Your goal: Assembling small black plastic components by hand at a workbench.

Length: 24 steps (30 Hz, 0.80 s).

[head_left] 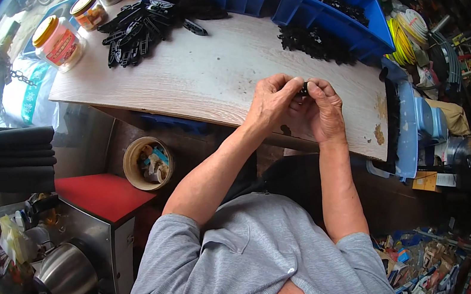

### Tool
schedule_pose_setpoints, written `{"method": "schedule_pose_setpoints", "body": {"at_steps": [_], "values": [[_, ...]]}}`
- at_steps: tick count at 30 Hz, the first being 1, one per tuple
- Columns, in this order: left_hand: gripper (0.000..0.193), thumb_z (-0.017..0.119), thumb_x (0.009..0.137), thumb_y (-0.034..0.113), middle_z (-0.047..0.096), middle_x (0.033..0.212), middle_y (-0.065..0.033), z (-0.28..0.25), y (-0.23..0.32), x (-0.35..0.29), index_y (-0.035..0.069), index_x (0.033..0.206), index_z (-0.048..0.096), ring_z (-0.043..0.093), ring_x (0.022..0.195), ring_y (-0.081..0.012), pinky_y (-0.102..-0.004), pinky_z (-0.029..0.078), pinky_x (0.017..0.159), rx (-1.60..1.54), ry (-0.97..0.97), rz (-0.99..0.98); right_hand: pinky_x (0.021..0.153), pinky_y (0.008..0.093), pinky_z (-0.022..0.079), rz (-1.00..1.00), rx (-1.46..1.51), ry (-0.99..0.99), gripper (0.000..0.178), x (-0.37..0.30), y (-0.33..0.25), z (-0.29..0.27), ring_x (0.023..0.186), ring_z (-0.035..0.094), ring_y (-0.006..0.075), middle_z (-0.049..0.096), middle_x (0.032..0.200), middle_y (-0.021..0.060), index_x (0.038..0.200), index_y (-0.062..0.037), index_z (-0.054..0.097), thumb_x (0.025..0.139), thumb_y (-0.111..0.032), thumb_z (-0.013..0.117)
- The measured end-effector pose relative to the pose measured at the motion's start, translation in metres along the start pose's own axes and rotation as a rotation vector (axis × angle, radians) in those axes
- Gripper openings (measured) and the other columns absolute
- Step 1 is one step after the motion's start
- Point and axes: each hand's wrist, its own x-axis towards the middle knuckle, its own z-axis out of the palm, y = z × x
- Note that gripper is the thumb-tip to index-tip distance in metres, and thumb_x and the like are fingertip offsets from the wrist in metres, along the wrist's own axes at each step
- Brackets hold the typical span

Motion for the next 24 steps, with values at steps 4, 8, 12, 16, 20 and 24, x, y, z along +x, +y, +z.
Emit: {"method": "schedule_pose_setpoints", "body": {"at_steps": [4, 8, 12, 16, 20, 24], "values": [[0.022, 0.067, 0.091, 0.018, 0.067, 0.080, -0.0060, -0.004, -0.005, 0.004, -0.004, 0.096, 0.067, 0.063, 0.066, -0.0090, -0.0220, 0.052, 0.060, -0.020, 0.004, 0.000, 0.073, 0.0336, 0.057, 0.015, -0.048, -0.024, 0.010, 0.002, -0.001, 0.002, 0.081, 0.064, 0.0170, 0.068, 0.091, 0.0051, 0.103, -0.0072, 0.065, 0.094, -0.010, 0.067], [0.023, 0.067, 0.091, 0.018, 0.067, 0.080, -0.0065, -0.005, -0.006, 0.005, -0.005, 0.097, 0.067, 0.063, 0.067, -0.0090, -0.0220, 0.053, 0.061, -0.023, 0.005, 0.013, 0.076, 0.0306, 0.055, 0.017, -0.100, 0.016, 0.012, 0.003, -0.002, 0.002, 0.083, 0.064, 0.0153, 0.067, 0.091, 0.0050, 0.105, -0.0075, 0.064, 0.094, -0.010, 0.066], [0.028, 0.070, 0.090, 0.017, 0.068, 0.083, -0.0059, -0.011, 0.000, -0.003, -0.005, 0.105, 0.065, 0.064, 0.069, -0.0080, -0.0209, 0.053, 0.063, 0.061, -0.099, 0.088, 0.076, 0.0250, 0.051, -0.042, -0.120, 0.072, 0.012, 0.006, 0.003, -0.001, 0.080, 0.061, 0.0122, 0.065, 0.091, 0.0014, 0.104, -0.0069, 0.066, 0.093, -0.010, 0.068], [0.025, 0.068, 0.090, 0.011, 0.069, 0.084, -0.0049, -0.012, -0.013, -0.001, -0.003, 0.111, 0.064, 0.064, 0.071, -0.0079, -0.0222, 0.052, 0.063, 0.024, -0.195, 0.114, 0.083, 0.0246, 0.049, -0.081, -0.105, 0.061, 0.012, 0.001, 0.005, -0.008, 0.087, 0.060, 0.0114, 0.065, 0.094, 0.0004, 0.104, -0.0073, 0.066, 0.093, -0.010, 0.068], [0.027, 0.067, 0.089, 0.012, 0.068, 0.084, -0.0044, -0.009, -0.015, -0.001, -0.003, 0.112, 0.065, 0.062, 0.070, -0.0083, -0.0230, 0.051, 0.060, 0.130, -0.173, 0.141, 0.088, 0.0273, 0.049, -0.097, -0.074, 0.096, 0.011, 0.001, 0.008, -0.015, 0.093, 0.059, 0.0115, 0.065, 0.097, 0.0000, 0.103, -0.0082, 0.066, 0.092, -0.010, 0.069], [0.028, 0.068, 0.088, 0.013, 0.068, 0.084, -0.0050, -0.011, -0.015, 0.003, -0.004, 0.111, 0.066, 0.062, 0.069, -0.0086, -0.0235, 0.052, 0.061, 0.150, -0.168, 0.173, 0.086, 0.0277, 0.050, -0.092, -0.070, 0.063, 0.010, 0.000, 0.005, -0.007, 0.093, 0.062, 0.0128, 0.066, 0.097, 0.0010, 0.102, -0.0108, 0.066, 0.092, -0.012, 0.070]]}}
